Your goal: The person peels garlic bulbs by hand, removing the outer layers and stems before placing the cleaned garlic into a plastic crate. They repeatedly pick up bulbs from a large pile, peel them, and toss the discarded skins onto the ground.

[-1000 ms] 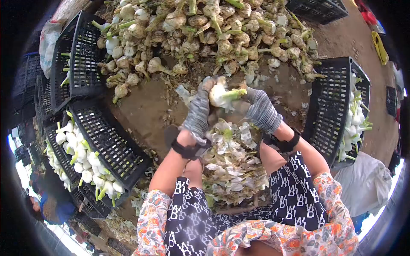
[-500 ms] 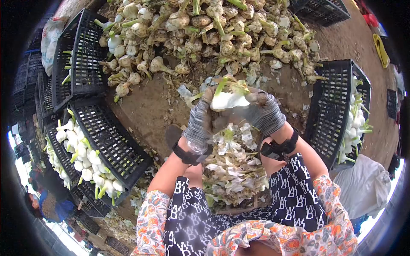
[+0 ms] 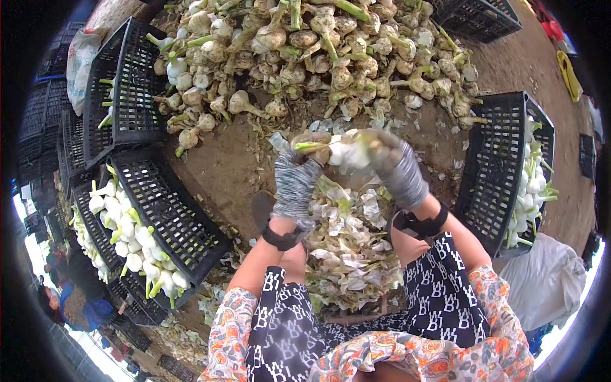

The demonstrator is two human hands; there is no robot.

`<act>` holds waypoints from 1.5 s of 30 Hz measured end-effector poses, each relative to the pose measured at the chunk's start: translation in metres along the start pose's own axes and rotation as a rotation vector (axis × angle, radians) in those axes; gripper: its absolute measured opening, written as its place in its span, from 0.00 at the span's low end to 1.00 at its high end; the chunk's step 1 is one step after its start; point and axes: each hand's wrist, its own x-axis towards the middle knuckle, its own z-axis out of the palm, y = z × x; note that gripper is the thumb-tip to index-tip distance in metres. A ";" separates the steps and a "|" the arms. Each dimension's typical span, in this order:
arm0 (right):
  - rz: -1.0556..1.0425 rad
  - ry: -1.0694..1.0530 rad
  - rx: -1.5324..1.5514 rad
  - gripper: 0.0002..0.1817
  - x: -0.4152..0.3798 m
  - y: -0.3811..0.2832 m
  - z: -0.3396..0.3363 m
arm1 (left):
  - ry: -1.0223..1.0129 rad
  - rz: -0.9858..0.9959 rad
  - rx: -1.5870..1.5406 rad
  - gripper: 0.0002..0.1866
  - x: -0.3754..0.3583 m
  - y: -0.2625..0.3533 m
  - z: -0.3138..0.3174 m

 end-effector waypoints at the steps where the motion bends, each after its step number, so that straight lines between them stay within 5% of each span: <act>1: 0.089 0.021 0.196 0.19 0.003 -0.002 -0.002 | -0.020 0.022 0.025 0.12 -0.001 0.004 0.000; 2: 0.427 0.151 0.821 0.20 0.009 -0.003 -0.004 | -0.092 0.033 0.041 0.13 -0.003 0.013 0.000; 5: 0.545 -0.100 1.207 0.19 0.008 0.013 -0.023 | -0.394 0.004 -0.334 0.19 -0.002 0.018 -0.001; 6: 0.614 -0.344 1.357 0.18 0.007 0.017 -0.027 | -0.394 -0.071 -0.435 0.23 -0.004 0.020 -0.001; 8: 0.236 -0.423 0.257 0.19 0.003 0.006 -0.026 | -0.262 -0.217 -0.691 0.21 -0.005 0.018 0.001; 10: 0.621 -0.239 0.776 0.24 -0.016 0.014 -0.030 | -0.214 -0.381 -0.988 0.20 0.000 0.014 -0.005; 11: 0.589 -0.164 0.773 0.26 -0.021 -0.016 -0.013 | -0.164 -0.378 -0.980 0.20 0.003 0.012 -0.009; 12: 0.162 -0.328 0.284 0.26 -0.024 -0.027 -0.010 | -0.111 -0.375 -0.976 0.19 0.004 0.009 -0.012; 15: 0.397 -0.764 -0.032 0.32 -0.008 -0.035 -0.026 | -0.093 -0.409 -1.039 0.18 0.007 0.005 -0.021; 18: 0.088 -0.502 -1.012 0.25 -0.001 -0.007 -0.028 | -0.082 -0.438 -1.032 0.18 0.006 0.005 -0.019; 21: 0.410 -0.040 -0.324 0.20 0.010 -0.018 0.000 | -0.110 -0.485 -0.993 0.18 0.003 0.002 -0.009; 23: 0.165 -0.029 -0.560 0.17 0.019 -0.003 0.011 | -0.069 -0.505 -0.864 0.17 0.001 0.000 -0.001; 24: 0.405 0.019 -0.170 0.17 0.015 -0.011 0.015 | 0.003 -0.481 -0.791 0.16 -0.001 0.000 0.003; 27: 0.412 0.131 0.312 0.14 0.018 -0.048 -0.007 | 0.080 -0.428 -0.683 0.16 0.002 -0.004 0.003; 29: 0.200 0.074 0.499 0.14 0.016 -0.070 -0.016 | 0.134 -0.400 -0.615 0.16 0.001 -0.003 0.002; 31: 0.359 0.162 -0.040 0.23 0.013 -0.069 -0.018 | 0.163 -0.389 -0.549 0.15 0.000 -0.004 0.006; 34: 0.289 -0.066 -0.178 0.26 -0.002 -0.010 -0.013 | 0.073 -0.276 -0.270 0.13 -0.008 0.000 0.024; 35: 0.212 -0.058 -0.502 0.27 -0.008 0.024 -0.014 | 0.100 -0.318 -0.178 0.12 -0.011 -0.016 0.023; 38: 0.394 -0.054 -0.463 0.26 -0.024 -0.001 -0.027 | 0.121 -0.389 -0.158 0.13 -0.017 -0.005 0.040; 41: 0.625 0.031 -0.058 0.23 -0.044 -0.015 -0.061 | 0.154 -0.291 -0.216 0.13 -0.003 -0.010 0.006; 43: 0.430 0.253 0.407 0.21 -0.065 -0.022 -0.107 | 0.164 -0.296 -0.098 0.11 0.006 -0.016 -0.015; 45: -0.128 0.056 0.170 0.29 -0.099 -0.041 -0.144 | 0.075 -0.383 0.074 0.11 0.002 -0.014 -0.015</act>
